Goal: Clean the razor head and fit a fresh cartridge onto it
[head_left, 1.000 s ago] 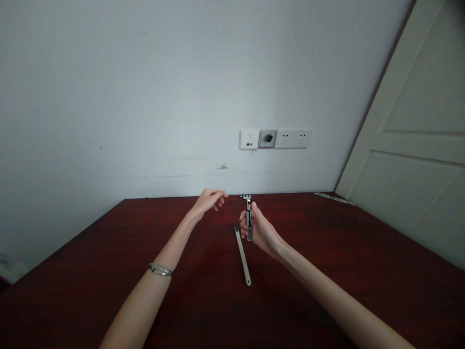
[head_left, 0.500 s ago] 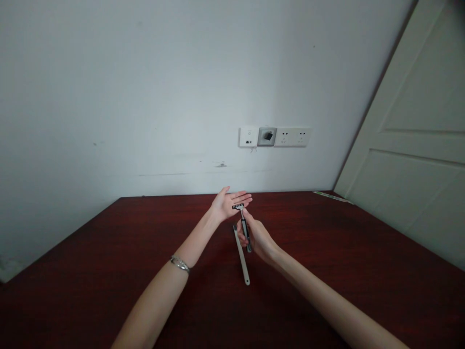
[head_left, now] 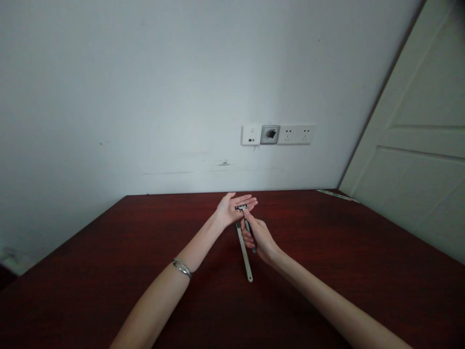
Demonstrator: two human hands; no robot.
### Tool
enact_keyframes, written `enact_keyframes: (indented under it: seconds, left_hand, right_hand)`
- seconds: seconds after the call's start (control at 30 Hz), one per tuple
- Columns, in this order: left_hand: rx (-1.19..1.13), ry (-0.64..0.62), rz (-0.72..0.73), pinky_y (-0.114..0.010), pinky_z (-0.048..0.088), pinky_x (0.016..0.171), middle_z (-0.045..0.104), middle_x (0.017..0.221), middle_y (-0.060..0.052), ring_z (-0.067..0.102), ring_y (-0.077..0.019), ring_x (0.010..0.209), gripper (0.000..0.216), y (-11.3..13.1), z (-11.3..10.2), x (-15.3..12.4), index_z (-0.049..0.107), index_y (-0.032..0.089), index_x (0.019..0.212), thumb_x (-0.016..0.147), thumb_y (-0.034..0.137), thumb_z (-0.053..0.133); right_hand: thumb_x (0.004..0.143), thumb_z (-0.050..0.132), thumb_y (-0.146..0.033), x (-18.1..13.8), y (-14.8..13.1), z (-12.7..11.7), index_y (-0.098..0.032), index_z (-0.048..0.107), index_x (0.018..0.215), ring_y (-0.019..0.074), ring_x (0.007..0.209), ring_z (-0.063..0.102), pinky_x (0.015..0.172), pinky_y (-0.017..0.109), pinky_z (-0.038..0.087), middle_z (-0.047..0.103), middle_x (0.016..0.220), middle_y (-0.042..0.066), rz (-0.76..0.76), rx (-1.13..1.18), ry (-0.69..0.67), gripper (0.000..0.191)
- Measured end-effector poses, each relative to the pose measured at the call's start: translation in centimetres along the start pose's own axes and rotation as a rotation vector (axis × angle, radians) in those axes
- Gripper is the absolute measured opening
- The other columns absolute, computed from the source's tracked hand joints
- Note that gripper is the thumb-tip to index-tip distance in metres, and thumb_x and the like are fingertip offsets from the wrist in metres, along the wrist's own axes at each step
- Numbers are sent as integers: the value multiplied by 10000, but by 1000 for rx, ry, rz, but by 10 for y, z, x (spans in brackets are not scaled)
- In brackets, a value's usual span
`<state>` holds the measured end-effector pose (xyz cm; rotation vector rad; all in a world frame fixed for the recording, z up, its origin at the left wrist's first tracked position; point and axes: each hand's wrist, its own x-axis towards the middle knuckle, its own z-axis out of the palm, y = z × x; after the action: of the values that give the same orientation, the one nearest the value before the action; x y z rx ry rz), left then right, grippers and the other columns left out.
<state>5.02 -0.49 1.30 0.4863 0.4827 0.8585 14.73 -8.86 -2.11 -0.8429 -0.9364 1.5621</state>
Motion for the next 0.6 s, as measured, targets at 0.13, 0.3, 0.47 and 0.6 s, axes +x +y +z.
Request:
enact_keyframes:
  seconds: [0.13,0.3,0.47,0.6]
  left_hand:
    - [5,11,-11,-365,537,785,622,1055,-282,619,-322,1018,506,-3,2,-2,447,-73,1230,892,280,316]
    - [12,26,16,-364,530,797,647,1014,-265,639,-303,982,472,-8,4,-4,468,-65,1206,875,247,343]
    - [27,20,20,-369,527,799,661,992,-255,651,-290,958,435,-9,1,-1,502,-45,1171,862,221,349]
    - [32,-5,16,-356,529,793,672,968,-240,659,-282,942,417,-8,-1,1,519,-41,1144,853,203,346]
  right_hand:
    - [699,630,-562,-1,0,1,-173,449,581,11,326,201,318,147,119,307,391,-102,-3,-8,21,445]
    - [721,620,-545,1,3,-1,-174,441,571,9,318,200,312,149,114,309,393,-99,-35,-35,17,438]
    - [720,616,-554,2,6,-3,-177,440,567,10,312,194,306,149,108,303,381,-99,-34,-42,32,444]
    - [708,627,-559,3,8,-4,-175,449,574,9,311,195,306,147,106,304,382,-100,-29,-36,40,444]
